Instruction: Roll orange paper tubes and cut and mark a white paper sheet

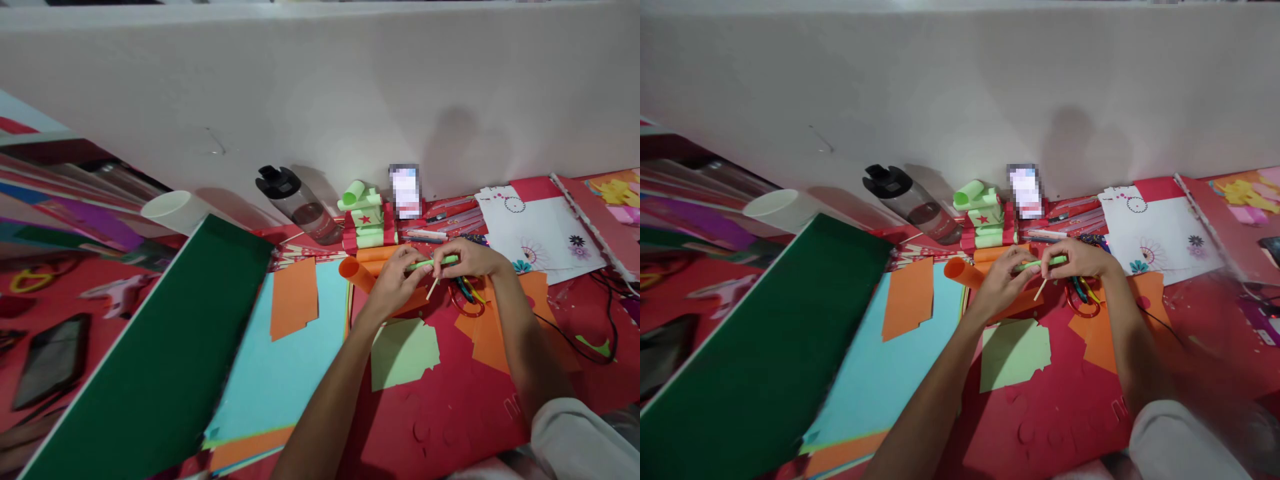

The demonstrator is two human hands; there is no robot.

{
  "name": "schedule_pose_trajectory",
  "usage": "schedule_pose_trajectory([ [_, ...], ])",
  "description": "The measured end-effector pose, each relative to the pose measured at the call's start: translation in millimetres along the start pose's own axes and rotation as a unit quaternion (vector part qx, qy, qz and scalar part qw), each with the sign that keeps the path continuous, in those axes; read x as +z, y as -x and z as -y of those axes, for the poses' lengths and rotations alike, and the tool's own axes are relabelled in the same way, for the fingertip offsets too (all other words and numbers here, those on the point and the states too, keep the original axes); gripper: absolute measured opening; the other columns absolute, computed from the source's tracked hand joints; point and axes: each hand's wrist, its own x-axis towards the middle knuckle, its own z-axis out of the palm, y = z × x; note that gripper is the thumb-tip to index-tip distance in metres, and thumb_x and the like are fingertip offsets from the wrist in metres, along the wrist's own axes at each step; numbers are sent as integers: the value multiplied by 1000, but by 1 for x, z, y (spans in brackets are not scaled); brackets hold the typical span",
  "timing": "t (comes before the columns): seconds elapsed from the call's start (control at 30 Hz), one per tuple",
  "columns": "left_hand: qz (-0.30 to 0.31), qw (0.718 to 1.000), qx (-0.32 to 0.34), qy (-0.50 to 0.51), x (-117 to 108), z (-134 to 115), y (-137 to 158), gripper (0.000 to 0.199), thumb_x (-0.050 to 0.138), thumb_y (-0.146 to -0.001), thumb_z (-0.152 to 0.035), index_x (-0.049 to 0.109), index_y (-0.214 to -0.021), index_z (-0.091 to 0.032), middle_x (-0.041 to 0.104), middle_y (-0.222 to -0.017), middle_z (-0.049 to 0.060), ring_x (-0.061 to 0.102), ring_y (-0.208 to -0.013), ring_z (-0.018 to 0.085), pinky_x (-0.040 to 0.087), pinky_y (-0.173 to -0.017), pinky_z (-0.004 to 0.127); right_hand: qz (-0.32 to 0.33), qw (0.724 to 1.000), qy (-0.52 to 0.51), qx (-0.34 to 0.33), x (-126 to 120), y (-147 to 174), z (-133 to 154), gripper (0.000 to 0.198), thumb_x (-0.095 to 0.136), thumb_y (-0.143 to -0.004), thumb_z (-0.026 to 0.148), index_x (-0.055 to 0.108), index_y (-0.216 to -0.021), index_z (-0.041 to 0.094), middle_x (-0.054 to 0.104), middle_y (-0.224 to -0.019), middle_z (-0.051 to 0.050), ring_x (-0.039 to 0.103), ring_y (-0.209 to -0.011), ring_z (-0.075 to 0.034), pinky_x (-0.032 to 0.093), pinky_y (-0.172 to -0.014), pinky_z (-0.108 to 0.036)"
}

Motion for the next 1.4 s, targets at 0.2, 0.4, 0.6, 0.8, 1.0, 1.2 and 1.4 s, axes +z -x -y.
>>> schedule_pose_trajectory([
  [0.2, -12, 999, 7, -39, 1, -2, 1, 20, 59, -104, -33, 71, -98, -19, 57, -104, 7, 61, -94, 22, 50, -88, 36, 8, 1000, 5, 3, 1, -3, -3, 7, 77, -87, 26, 78, -89, 19, 77, -89, -2, 73, -87, -18, 57, -90, -33],
  [0.4, -15, 998, -3, -59, 0, 1, 1, 21, 57, -105, -32, 68, -92, -20, 55, -103, 5, 60, -94, 22, 49, -87, 35, 17, 1000, 21, 6, 1, -5, -6, 12, 78, -88, 30, 79, -93, 19, 78, -93, -3, 73, -92, -18, 56, -96, -36],
  [0.6, -17, 998, -2, -68, 2, 3, 1, 25, 55, -106, -35, 65, -89, -20, 52, -101, 4, 59, -90, 20, 48, -84, 34, 13, 1000, 20, 20, -1, -2, -7, 13, 79, -88, 31, 79, -95, 20, 79, -98, -4, 73, -97, -19, 56, -95, -35],
  [0.8, -4, 994, -36, -105, 2, -1, 1, 27, 49, -108, -38, 67, -98, -20, 58, -98, 6, 60, -91, 23, 48, -84, 36, -7, 999, 17, 30, -4, 2, -10, 17, 79, -89, 34, 79, -99, 20, 79, -100, -5, 73, -94, -18, 57, -87, -32],
  [1.0, 65, 978, -28, -198, -4, -3, 3, 23, 52, -104, -32, 69, -93, -21, 65, -91, 7, 62, -84, 25, 48, -77, 36, 7, 998, 14, 61, -3, 0, -12, 17, 79, -87, 31, 77, -99, 19, 78, -97, -4, 71, -85, -16, 56, -80, -30],
  [1.2, 69, 963, -62, -252, -5, 5, 8, 16, 55, -99, -24, 71, -97, -22, 69, -91, 12, 65, -92, 30, 51, -80, 39, -42, 997, 29, 62, -11, 10, -11, 20, 79, -86, 34, 76, -100, 20, 75, -95, -4, 69, -85, -16, 54, -77, -30],
  [1.4, 107, 925, -100, -350, -4, 15, 14, 17, 52, -98, -19, 68, -94, -21, 69, -91, 13, 66, -90, 31, 49, -73, 36, -66, 996, -8, 65, -13, 15, -7, 25, 81, -84, 32, 74, -105, 21, 75, -96, -4, 69, -87, -16, 54, -80, -31],
])
